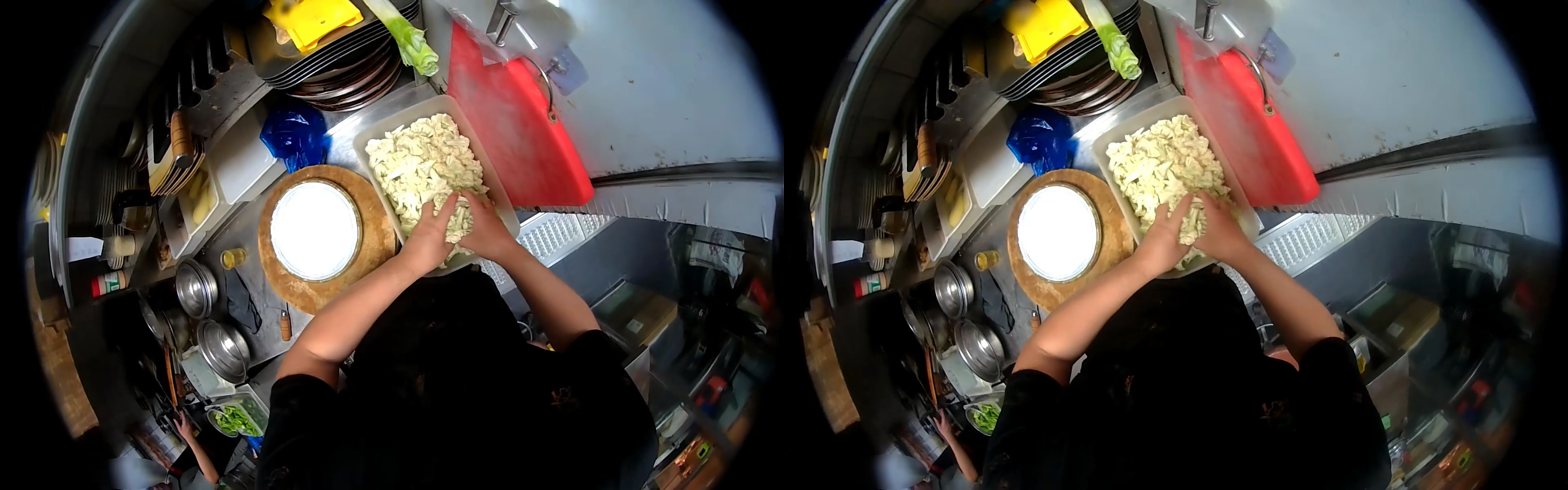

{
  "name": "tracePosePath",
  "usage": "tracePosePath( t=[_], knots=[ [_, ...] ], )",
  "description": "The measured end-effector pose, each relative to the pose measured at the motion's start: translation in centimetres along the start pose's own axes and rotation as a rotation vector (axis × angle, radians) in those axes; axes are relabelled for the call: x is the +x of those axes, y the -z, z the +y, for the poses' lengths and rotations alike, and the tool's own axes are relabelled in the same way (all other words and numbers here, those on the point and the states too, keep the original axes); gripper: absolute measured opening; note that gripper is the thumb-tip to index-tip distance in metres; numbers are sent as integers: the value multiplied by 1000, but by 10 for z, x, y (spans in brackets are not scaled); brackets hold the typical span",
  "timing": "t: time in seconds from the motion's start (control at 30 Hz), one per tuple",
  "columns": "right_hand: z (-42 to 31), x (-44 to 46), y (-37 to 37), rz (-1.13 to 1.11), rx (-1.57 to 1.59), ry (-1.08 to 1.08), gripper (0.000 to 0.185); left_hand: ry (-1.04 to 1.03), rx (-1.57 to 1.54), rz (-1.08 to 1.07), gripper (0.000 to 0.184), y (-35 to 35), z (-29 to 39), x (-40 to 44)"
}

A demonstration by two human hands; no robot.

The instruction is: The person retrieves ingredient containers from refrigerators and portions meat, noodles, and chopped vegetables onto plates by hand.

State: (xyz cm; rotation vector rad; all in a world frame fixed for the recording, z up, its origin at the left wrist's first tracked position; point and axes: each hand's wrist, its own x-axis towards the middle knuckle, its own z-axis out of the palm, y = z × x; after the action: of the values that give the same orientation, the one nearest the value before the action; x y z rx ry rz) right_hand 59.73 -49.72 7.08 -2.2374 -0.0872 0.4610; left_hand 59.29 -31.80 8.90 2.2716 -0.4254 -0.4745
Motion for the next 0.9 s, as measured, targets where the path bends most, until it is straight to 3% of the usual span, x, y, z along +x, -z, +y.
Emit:
tracePosePath(
  t=[0.37,0.5,0.7,0.73,0.87,0.9],
  knots=[
    [-67,-7,34,49,-111,126,89,28,-134,100,99,52,34,-20],
    [-123,3,29,-35,-52,184,87,46,-72,295,95,77,21,-44],
    [-208,32,-19,-250,-68,287,84,150,40,588,96,129,-16,-96],
    [-205,43,-42,-212,-57,407,88,152,60,631,96,136,-28,-105],
    [-208,84,-123,-257,64,500,94,270,114,652,94,164,-72,-135],
    [-204,95,-143,-231,-26,530,97,340,96,621,93,167,-88,-138]
  ],
)
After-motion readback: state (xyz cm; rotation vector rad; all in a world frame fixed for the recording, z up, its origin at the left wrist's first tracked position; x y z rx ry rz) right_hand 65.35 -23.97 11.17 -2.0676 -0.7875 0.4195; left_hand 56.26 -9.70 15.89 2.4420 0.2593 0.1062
